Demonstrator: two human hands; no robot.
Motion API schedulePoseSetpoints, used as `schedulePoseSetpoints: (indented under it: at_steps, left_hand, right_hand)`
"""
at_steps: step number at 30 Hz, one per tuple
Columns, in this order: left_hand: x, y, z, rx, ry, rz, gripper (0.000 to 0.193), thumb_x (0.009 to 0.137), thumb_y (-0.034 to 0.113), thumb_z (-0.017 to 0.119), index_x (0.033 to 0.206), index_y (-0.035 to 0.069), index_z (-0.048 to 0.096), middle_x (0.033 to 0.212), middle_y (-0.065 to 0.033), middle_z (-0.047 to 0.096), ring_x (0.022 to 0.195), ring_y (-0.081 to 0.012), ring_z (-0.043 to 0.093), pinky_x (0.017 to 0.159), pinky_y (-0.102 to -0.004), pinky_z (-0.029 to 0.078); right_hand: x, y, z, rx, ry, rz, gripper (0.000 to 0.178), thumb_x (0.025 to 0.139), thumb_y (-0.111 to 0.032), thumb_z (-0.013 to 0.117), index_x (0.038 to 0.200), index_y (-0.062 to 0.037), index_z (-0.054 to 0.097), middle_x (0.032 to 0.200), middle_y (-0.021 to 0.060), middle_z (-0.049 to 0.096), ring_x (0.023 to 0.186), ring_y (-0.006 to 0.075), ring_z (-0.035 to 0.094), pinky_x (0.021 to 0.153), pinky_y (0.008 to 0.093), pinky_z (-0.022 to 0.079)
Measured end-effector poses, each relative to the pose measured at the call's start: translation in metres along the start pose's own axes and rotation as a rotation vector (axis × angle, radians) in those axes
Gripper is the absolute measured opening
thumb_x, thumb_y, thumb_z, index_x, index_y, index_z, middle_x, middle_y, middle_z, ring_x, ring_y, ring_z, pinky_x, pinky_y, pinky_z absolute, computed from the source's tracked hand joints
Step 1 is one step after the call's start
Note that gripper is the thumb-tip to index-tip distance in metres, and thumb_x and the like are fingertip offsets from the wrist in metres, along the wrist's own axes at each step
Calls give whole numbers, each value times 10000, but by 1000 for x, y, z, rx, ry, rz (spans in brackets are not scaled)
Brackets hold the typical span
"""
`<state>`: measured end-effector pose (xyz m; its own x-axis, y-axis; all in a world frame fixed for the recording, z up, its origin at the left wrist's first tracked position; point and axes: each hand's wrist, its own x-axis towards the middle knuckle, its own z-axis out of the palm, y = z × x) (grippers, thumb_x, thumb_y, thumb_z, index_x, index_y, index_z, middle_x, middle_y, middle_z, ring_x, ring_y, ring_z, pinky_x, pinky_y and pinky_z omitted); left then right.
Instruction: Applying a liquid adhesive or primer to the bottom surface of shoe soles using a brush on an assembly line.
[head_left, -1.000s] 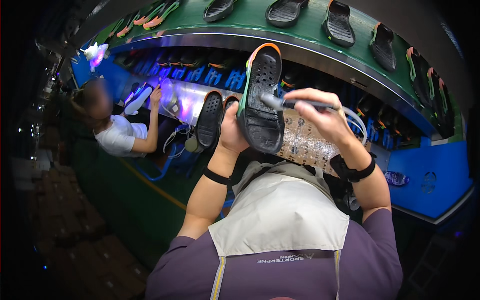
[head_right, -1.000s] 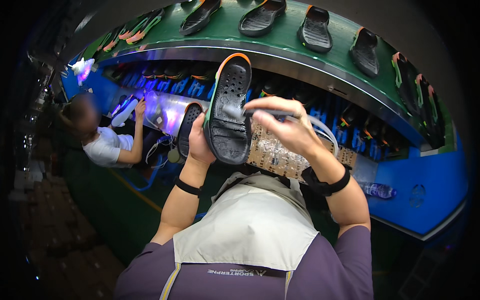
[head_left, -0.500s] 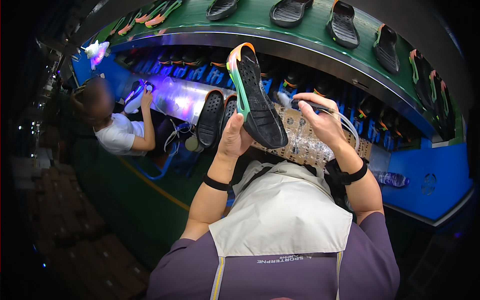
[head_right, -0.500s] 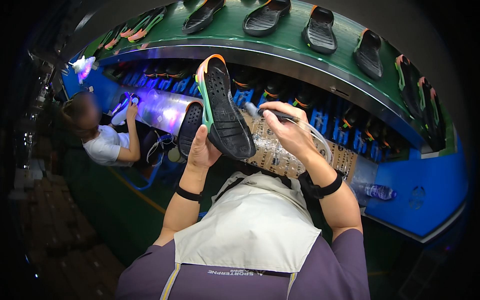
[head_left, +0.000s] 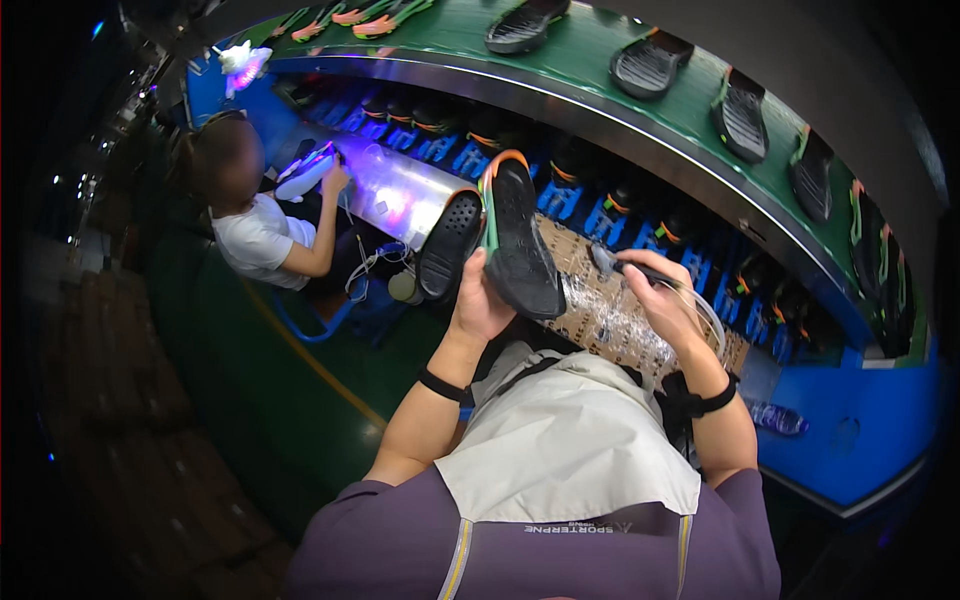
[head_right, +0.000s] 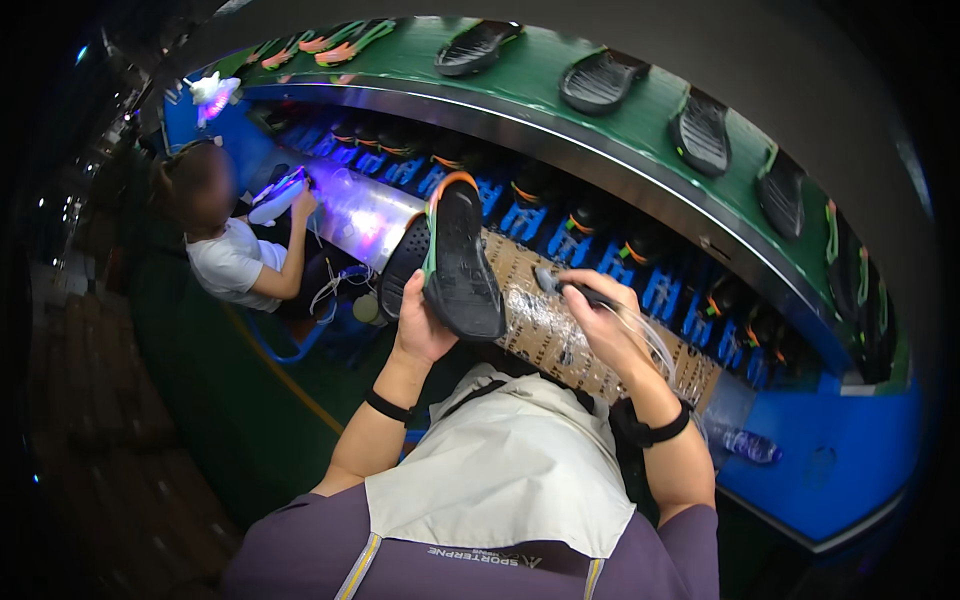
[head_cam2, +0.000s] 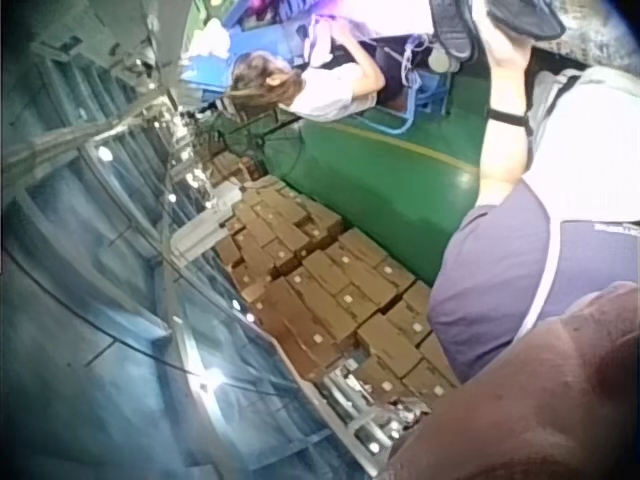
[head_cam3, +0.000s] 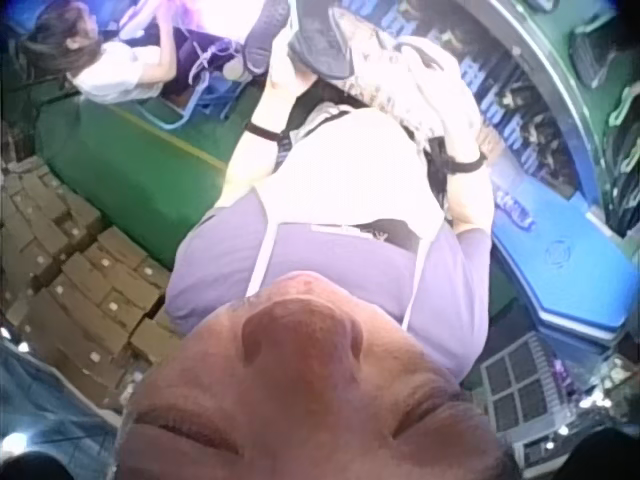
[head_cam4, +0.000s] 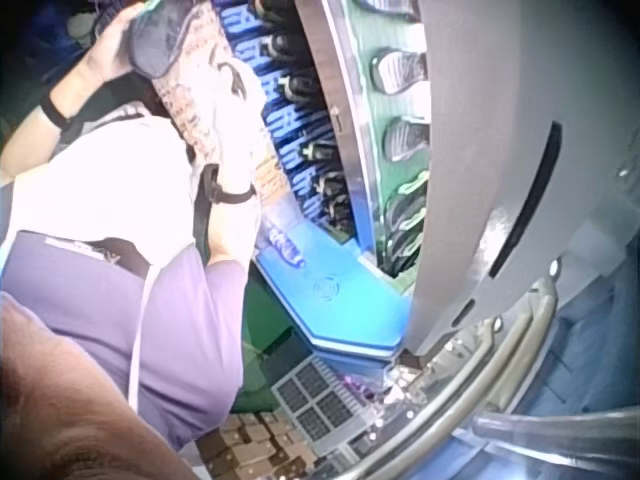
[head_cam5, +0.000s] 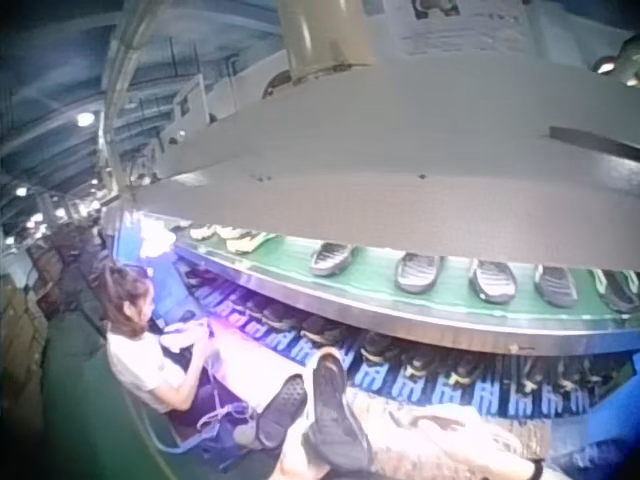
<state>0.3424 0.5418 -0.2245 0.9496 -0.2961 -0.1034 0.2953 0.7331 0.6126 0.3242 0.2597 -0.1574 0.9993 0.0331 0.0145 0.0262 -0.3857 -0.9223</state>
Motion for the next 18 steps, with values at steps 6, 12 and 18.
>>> schedulePoseSetpoints:
  at_steps: [6, 12, 18]
  left_hand:
    - [15, 53, -6, -66, -222, -199, 889, 994, 648, 441, 1585, -14, 398, 1481, -267, 569, 1267, -432, 646, 1062, -582, 557]
    - [151, 182, 44, 129, -621, 8, 978, 1021, 748, 358, 1583, -51, 378, 1414, -325, 571, 1209, -439, 658, 912, -520, 625]
    - [238, 198, 27, -414, 215, 214, 800, 1063, 502, 555, 1583, -65, 337, 1521, -387, 442, 1360, -521, 535, 1087, -577, 536]
  right_hand:
    - [-16, 34, -16, 84, 71, 107, 205, 991, -137, 703, 1153, -30, 767, 883, 20, 713, 789, 84, 597, 728, 252, 480]
    - [-15, 25, -12, 83, 40, 122, 234, 997, -168, 702, 1172, -23, 758, 919, 27, 724, 825, 98, 619, 750, 266, 495]
    - [-6, 23, 1, 27, 50, 127, 232, 992, -158, 708, 1178, -29, 757, 922, 37, 729, 836, 109, 629, 767, 280, 505]
